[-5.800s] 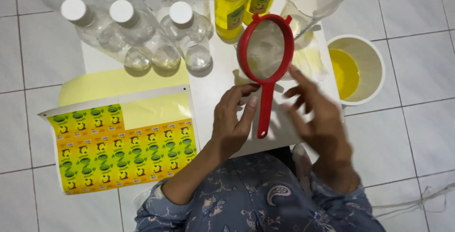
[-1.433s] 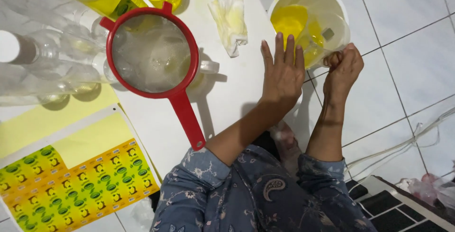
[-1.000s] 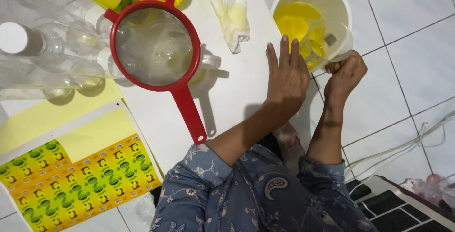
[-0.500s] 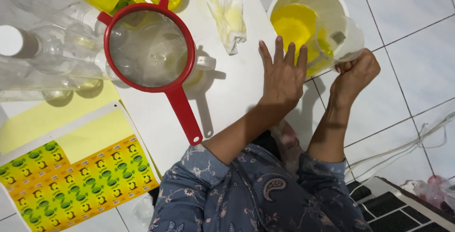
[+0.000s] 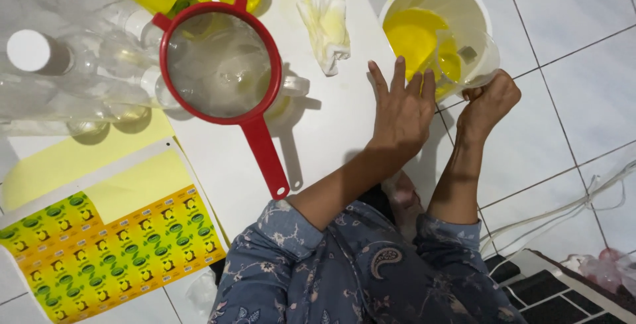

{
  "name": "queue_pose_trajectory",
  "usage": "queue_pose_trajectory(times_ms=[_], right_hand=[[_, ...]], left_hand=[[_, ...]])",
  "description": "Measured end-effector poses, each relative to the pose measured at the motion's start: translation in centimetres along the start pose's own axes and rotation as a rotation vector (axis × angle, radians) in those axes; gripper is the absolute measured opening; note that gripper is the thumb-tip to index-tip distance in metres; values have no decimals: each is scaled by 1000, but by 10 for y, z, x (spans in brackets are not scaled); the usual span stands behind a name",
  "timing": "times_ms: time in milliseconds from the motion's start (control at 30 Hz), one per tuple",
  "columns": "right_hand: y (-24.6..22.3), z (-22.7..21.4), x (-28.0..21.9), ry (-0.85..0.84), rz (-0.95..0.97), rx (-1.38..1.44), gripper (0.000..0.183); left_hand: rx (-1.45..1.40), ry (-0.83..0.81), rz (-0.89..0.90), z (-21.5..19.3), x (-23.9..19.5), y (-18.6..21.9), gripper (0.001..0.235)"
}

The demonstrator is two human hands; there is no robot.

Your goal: The person applies a label to a plastic bottle filled with yellow liquid. They then use a red strainer to pour the yellow liquid from a large container into several empty plastic bottles.

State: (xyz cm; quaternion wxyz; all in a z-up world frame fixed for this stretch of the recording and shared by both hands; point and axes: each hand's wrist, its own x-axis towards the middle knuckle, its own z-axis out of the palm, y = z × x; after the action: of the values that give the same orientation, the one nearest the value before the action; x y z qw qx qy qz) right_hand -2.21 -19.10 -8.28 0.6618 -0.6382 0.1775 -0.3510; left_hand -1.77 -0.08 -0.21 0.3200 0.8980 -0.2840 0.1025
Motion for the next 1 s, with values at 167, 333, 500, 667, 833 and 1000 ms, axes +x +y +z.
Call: queue_pose_trajectory(times_ms=[167,333,500,667,833,1000], right_hand=[[-26,6,-13,19,94,-77,33],[-19,-14,-6,17,67,-51,32],[-20,-33,9,37,42,-71,24],[-54,-31,26,-25,-210,-86,32],[-140,38,20,-152,-246,-13,31],[-112,33,66,-122,-179,63,16]], left_hand=[[-67,108,185,-27,-17,5,39],[117,-43,92,-40,-22,10,57],[89,-107,44,-62,-25,23,58],[-74,107,73,-122,-40,48,48],[-59,195,110,-252,-65,39,35],[80,210,-39,-318,-95,7,27]])
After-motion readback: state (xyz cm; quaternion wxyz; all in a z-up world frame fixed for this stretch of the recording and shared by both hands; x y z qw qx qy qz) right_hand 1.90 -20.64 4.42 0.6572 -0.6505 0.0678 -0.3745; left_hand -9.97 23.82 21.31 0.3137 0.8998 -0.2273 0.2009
